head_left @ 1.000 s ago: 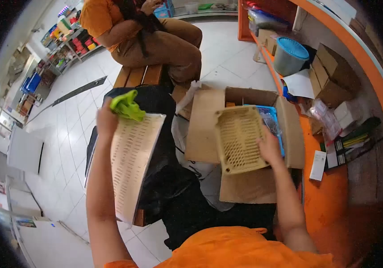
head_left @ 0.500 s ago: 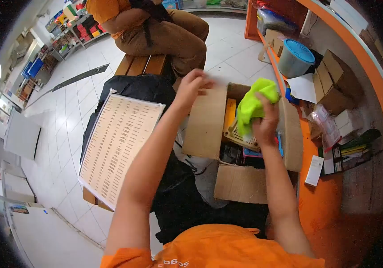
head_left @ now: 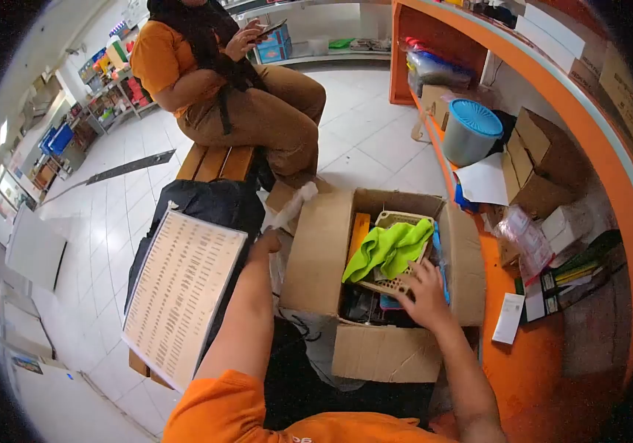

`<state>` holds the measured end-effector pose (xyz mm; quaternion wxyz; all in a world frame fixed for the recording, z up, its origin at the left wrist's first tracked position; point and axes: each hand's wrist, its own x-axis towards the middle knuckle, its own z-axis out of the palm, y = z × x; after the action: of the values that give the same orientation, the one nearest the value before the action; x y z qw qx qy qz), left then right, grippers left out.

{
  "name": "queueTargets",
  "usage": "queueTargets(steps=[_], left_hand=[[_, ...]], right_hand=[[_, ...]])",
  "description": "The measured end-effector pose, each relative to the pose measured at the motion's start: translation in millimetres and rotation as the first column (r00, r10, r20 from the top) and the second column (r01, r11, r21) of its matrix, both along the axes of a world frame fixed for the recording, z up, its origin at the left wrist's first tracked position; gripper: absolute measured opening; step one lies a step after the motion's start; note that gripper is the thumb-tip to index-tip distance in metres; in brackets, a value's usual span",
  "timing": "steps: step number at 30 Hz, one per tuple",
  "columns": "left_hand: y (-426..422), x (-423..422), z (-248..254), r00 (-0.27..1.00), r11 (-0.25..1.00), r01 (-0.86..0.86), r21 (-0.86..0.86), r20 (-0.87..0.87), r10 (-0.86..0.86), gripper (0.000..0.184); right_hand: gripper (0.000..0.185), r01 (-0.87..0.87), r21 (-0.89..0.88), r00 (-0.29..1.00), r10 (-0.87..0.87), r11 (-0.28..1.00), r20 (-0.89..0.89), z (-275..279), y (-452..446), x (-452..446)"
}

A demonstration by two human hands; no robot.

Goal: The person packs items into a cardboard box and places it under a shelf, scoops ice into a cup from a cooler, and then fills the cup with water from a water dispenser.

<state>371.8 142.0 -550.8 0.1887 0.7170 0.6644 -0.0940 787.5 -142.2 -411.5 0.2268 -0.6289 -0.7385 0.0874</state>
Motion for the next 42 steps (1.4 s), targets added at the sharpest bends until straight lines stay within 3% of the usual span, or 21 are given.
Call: queueTargets(steps=[4, 6, 8, 11, 13, 15, 17, 19, 22, 25, 26, 27, 29, 31, 33, 34, 35, 37, 38, 39, 42], left_hand=[[44.7, 30.1, 9.1, 0.858, 0.984, -0.167, 0.063, 0.501, 0.114, 0.056], [35.3, 47.0, 21.6, 0.530, 0.938, -0.343, 0.051, 0.835, 0.148, 0.049], [1.0, 82.3, 60.3, -0.033, 0.845, -0.529, -0.077, 0.997, 0.070, 0.040], [-54.1, 101.1, 88.2, -0.059, 0.783, -0.620, -0.044, 0.998, 0.009, 0.030], [-148.6, 108.6, 149.8, 0.342, 0.842, -0.494, 0.214, 0.939, -0.039, 0.031], [-236.5, 104.2, 193.2, 0.295, 0.891, -0.360, 0.277, 0.940, -0.173, 0.036], [-290.1, 64.8, 257.6, 0.589, 0.661, -0.235, 0.713, 0.645, -0.487, 0.038], [-294.9, -1.6, 274.8, 0.764, 0.454, -0.323, 0.830, 0.512, -0.393, 0.042], [-249.7, -158.4, 274.8, 0.914, 0.435, -0.377, 0.818, 0.405, 0.030, 0.050], [-217.8, -319.1, 208.2, 0.832, 0.579, -0.482, 0.658, 0.135, 0.539, 0.083], [-221.8, -323.8, 221.1, 0.753, 0.654, -0.654, 0.382, 0.240, 0.613, 0.091], [-225.9, -323.3, 225.8, 0.807, 0.725, -0.589, 0.358, 0.216, 0.549, 0.084], [-241.0, -308.3, 235.7, 0.882, 0.773, -0.471, 0.424, 0.223, 0.415, 0.072], [-251.8, -295.2, 250.4, 0.871, 0.791, -0.490, 0.367, 0.236, 0.431, 0.070], [-252.2, -331.6, 217.7, 0.927, 0.712, -0.341, 0.614, 0.094, 0.362, 0.070], [-247.6, -343.0, 208.6, 0.939, 0.649, -0.251, 0.718, 0.016, 0.344, 0.070], [-254.1, -307.2, 259.8, 0.877, 0.762, -0.474, 0.441, 0.311, 0.366, 0.067], [-258.5, -254.2, 306.8, 0.690, 0.783, -0.605, 0.147, 0.587, 0.423, 0.066], [-258.6, -243.1, 306.9, 0.741, 0.814, -0.533, 0.230, 0.592, 0.317, 0.064], [-262.5, -221.3, 311.0, 0.667, 0.849, -0.498, 0.179, 0.705, 0.242, 0.064], [-270.2, -168.5, 310.5, 0.384, 0.931, -0.358, 0.066, 0.919, 0.083, 0.062]], right_hand=[[0.036, 0.091, 0.108, 0.977, -0.068, 0.990, -0.200, 33.6, -11.6, -1.7], [0.030, 0.112, 0.098, 0.951, -0.078, 0.989, -0.300, 42.9, -19.7, -4.9], [0.029, 0.113, 0.070, 0.927, -0.080, 0.991, -0.366, 49.2, -26.3, -13.5], [0.027, 0.114, 0.087, 0.911, -0.069, 0.990, -0.407, 57.2, -25.8, -27.0], [0.027, 0.067, 0.073, 0.892, -0.027, 0.995, -0.452, 51.8, -26.0, -48.8], [0.027, 0.010, 0.039, 0.855, 0.012, 0.999, -0.519, 43.6, -24.7, -72.9], [0.028, -0.173, -0.154, 0.739, 0.025, 0.973, -0.673, 39.4, -24.6, -112.8], [0.030, -0.344, -0.295, 0.609, -0.027, 0.892, -0.793, 34.9, -25.5, -165.0], [0.040, -0.580, -0.179, 0.374, 0.064, 0.795, -0.925, 6.2, -6.3, -249.1], [0.052, -0.654, -0.277, 0.171, -0.219, 0.704, -0.961, 21.8, 18.5, -326.6], [0.052, -0.619, -0.385, 0.299, -0.249, 0.685, -0.921, 30.4, 27.2, -345.8], [0.052, -0.571, -0.492, 0.420, -0.281, 0.658, -0.863, 35.7, 36.4, -357.7], [0.046, -0.288, -0.103, 0.710, 0.140, 0.952, -0.691, 48.1, 23.7, -370.3], [0.035, -0.248, 0.005, 0.710, 0.185, 0.969, -0.679, 74.8, 13.2, -368.7], [0.028, -0.257, 0.059, 0.610, 0.210, 0.964, -0.764, 74.8, 13.9, -373.3], [0.027, -0.344, 0.034, 0.444, 0.194, 0.938, -0.875, 82.8, 12.4, -365.5], [0.026, -0.415, 0.038, 0.264, 0.160, 0.909, -0.951, 101.1, 17.0, -350.6], [0.023, -0.399, 0.047, 0.334, 0.193, 0.916, -0.923, 128.7, 19.6, -305.2], [0.022, -0.349, 0.260, 0.117, 0.317, 0.900, -0.941, 113.7, 33.0, -297.4], [0.022, -0.351, 0.280, -0.070, 0.273, 0.893, -0.959, 118.1, 36.9, -276.6], [0.033, -0.472, 0.208, -0.140, 0.160, 0.857, -0.977, 142.0, 31.1, -205.7]])
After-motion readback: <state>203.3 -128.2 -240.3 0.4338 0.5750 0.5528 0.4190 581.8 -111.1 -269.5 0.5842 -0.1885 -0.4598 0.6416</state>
